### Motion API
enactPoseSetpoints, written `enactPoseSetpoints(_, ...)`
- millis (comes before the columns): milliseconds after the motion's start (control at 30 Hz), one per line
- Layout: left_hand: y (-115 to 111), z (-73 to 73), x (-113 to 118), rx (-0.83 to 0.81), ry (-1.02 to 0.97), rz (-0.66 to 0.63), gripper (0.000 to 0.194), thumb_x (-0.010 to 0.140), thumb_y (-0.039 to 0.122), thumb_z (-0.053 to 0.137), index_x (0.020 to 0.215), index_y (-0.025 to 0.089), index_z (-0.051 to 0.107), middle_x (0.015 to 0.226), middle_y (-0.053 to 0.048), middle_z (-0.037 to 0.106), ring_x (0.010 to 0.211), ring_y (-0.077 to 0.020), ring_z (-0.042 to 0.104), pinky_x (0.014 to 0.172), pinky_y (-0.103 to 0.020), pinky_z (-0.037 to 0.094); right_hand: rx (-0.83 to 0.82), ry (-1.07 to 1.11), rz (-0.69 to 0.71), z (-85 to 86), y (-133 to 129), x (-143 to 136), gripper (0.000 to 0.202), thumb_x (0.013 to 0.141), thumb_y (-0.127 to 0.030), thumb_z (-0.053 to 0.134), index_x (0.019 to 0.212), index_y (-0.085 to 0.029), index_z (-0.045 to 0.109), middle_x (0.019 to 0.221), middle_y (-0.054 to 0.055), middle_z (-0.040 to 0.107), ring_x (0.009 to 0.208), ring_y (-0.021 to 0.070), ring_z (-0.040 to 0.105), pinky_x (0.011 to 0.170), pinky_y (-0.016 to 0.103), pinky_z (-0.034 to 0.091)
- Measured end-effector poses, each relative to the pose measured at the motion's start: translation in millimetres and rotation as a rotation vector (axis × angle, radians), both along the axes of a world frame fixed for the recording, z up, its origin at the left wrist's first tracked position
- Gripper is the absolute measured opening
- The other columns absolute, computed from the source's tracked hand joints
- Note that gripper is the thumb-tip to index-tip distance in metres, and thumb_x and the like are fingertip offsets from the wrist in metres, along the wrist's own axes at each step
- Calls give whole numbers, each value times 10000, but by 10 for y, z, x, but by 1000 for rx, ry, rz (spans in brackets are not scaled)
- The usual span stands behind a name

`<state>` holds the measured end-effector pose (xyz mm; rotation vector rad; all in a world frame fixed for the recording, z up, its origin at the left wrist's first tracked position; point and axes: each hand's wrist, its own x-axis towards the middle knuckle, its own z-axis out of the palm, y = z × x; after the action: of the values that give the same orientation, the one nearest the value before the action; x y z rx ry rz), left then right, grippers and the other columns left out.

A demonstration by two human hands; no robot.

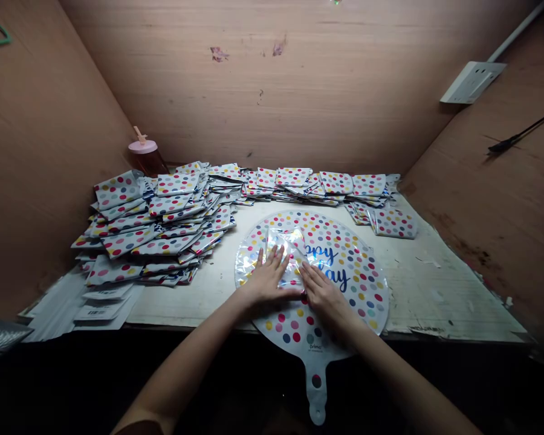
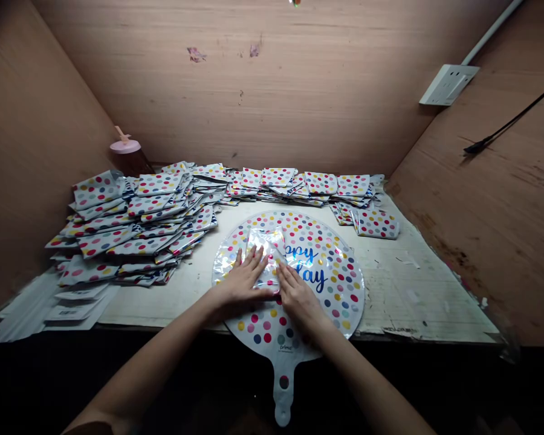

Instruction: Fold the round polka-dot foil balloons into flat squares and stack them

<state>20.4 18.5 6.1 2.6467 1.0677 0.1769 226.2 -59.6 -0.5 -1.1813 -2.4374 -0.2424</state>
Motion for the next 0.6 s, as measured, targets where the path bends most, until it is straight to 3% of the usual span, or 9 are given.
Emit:
enactPoseSetpoints(67,-151,64,-192,-67,-16,-198,1001,737,668,570,1502,173,155,1553,-157,152,1433,-340,112,1126,-582,0,-21,66,109,10,-111,92,451,855,-47,367,1276,-36,530,1330,193,540,1376,266,318,1083,475,394)
enactPoseSetpoints(133,-358,51,-372,-74,-59,-285,892,754,508,636,1487,213,221,1540,-127,228,1421,-320,191,1141,-552,55,-153,111,202,25,-296,187,422,866,-138,437,1274,-90,534,1369,169,510,1381,271,305,1077,486,394)
enactPoseSetpoints(233,-643,-54,-511,-24,-185,-225,527,852,245,528,1372,244,445,1445,-85,438,1351,-262,372,1129,-482,194,-389,179,301,7,-528,294,492,854,-318,557,1304,-125,502,1425,170,444,1382,288,302,1074,487,383)
enactPoseSetpoints(300,-739,-106,-501,-28,-301,-121,372,880,177,462,1230,240,571,1296,-66,596,1218,-226,526,1069,-435,305,-458,329,289,-33,-545,312,446,866,-373,557,1253,-152,547,1355,165,526,1316,286,419,1035,469,424)
enactPoseSetpoints(367,-748,-115,-433,-85,-396,59,249,906,198,436,1050,222,638,1072,-49,699,1007,-200,634,943,-386,417,-523,549,133,-61,-438,266,321,908,-383,485,1109,-176,627,1148,131,671,1111,263,608,898,409,522)
enactPoseSetpoints(467,-680,-85,-284,-186,-483,412,252,946,319,399,885,196,611,755,-20,673,710,-177,634,693,-317,484,-633,725,-350,-28,-130,86,420,946,-458,361,826,-170,642,775,89,707,709,223,673,605,316,534)
enactPoseSetpoints(533,-641,-65,-176,-188,-513,590,248,941,359,410,977,184,583,687,-7,635,646,-183,618,631,-311,488,-660,631,-618,25,98,-54,460,954,-475,328,709,-185,589,683,78,671,615,202,632,551,292,482)
enactPoseSetpoints(600,-618,-51,-65,-84,-501,687,313,921,302,436,1189,155,508,814,-49,661,726,-212,639,686,-354,511,-673,500,-731,68,287,-162,423,944,-454,374,671,-193,564,695,88,668,630,204,624,565,288,455)
